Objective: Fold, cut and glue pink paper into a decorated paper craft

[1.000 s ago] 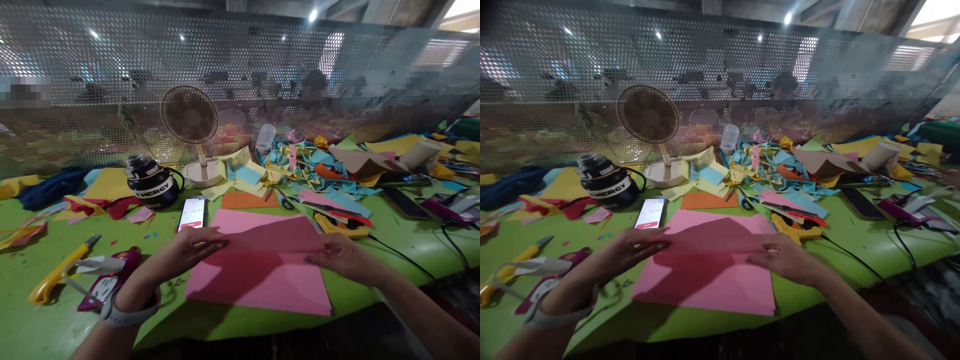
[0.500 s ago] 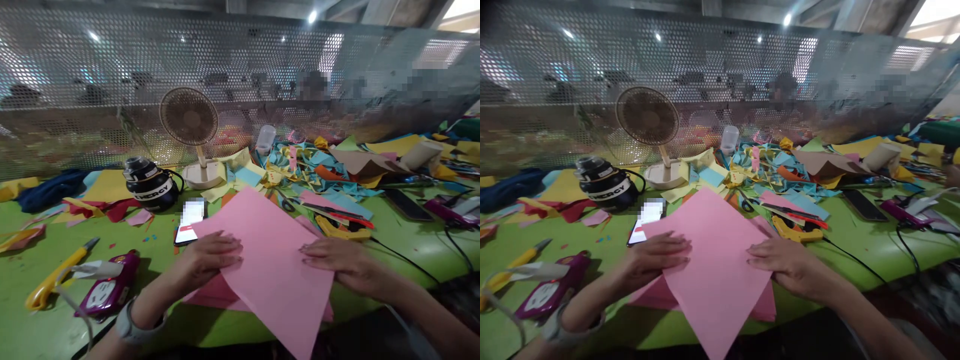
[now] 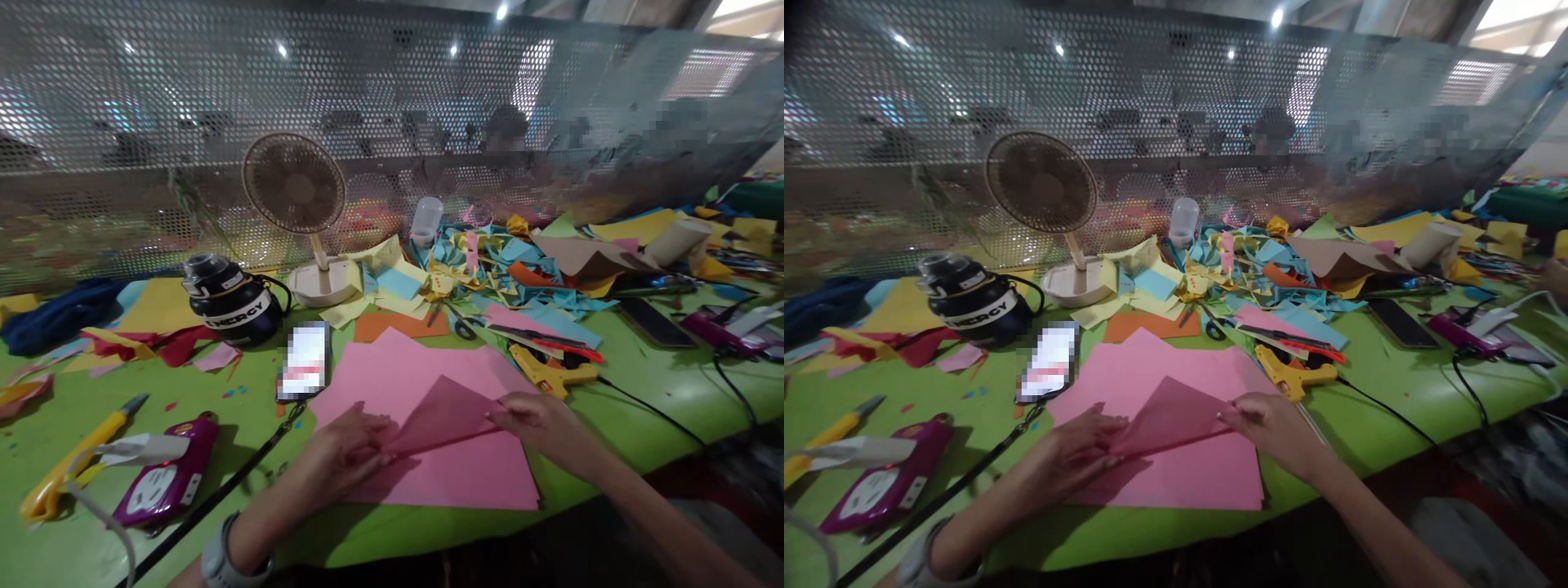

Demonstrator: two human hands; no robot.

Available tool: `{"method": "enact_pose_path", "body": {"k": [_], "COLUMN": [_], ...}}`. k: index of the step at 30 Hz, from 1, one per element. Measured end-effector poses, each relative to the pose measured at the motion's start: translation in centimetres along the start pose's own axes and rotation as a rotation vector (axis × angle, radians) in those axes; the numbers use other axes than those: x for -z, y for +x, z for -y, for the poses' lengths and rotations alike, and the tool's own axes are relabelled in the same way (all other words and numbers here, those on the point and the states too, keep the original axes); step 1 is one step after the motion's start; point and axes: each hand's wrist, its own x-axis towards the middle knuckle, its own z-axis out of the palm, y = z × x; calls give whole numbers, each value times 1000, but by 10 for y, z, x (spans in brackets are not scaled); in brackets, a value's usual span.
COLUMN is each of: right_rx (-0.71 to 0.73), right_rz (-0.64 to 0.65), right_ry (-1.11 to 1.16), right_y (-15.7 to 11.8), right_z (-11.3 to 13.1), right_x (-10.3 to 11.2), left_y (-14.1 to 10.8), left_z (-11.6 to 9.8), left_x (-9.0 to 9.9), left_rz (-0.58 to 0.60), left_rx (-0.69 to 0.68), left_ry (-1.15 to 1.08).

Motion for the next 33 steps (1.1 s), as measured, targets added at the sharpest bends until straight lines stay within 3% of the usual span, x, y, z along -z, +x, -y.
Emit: {"method": "enact_pose_path", "body": {"k": [2, 8, 11, 13, 16, 18, 24, 26, 29, 31, 33], "right_rx": [-66, -57, 57, 195, 355, 338, 144, 52, -110, -121, -84], "right_rz": [-97, -354, -477, -466, -346, -340, -508, -479, -263, -106, -47], "right_ry": [-59, -210, -295, -380, -455, -453, -340, -244, 39, 190, 221], "right_y": [5, 17, 18, 16, 12, 11, 19, 21, 17, 9, 0], "right_z": [9, 8, 4, 7, 13, 15, 1, -2, 2, 11, 24], "right_x": [-2, -16, -24, -29, -34, -35, -24, -15, 3, 16, 27], "left_y": [4, 21, 27, 30, 33, 32, 27, 27, 28, 26, 21], "left_z": [-3, -21, -19, -14, -10, -10, -10, -10, -11, -14, -17], "left_x": [-6, -3, -2, -3, -3, -3, -3, -2, 1, 4, 6], "left_rz": [-126, -167, -173, -177, -181, -185, -194, -191, -170, -128, -81], "left_rx": [80, 349, 385, 371, 353, 354, 365, 351, 295, 253, 210], "left_ry": [-4, 35, 100, 129, 150, 136, 18, -24, -133, -217, -274]}}
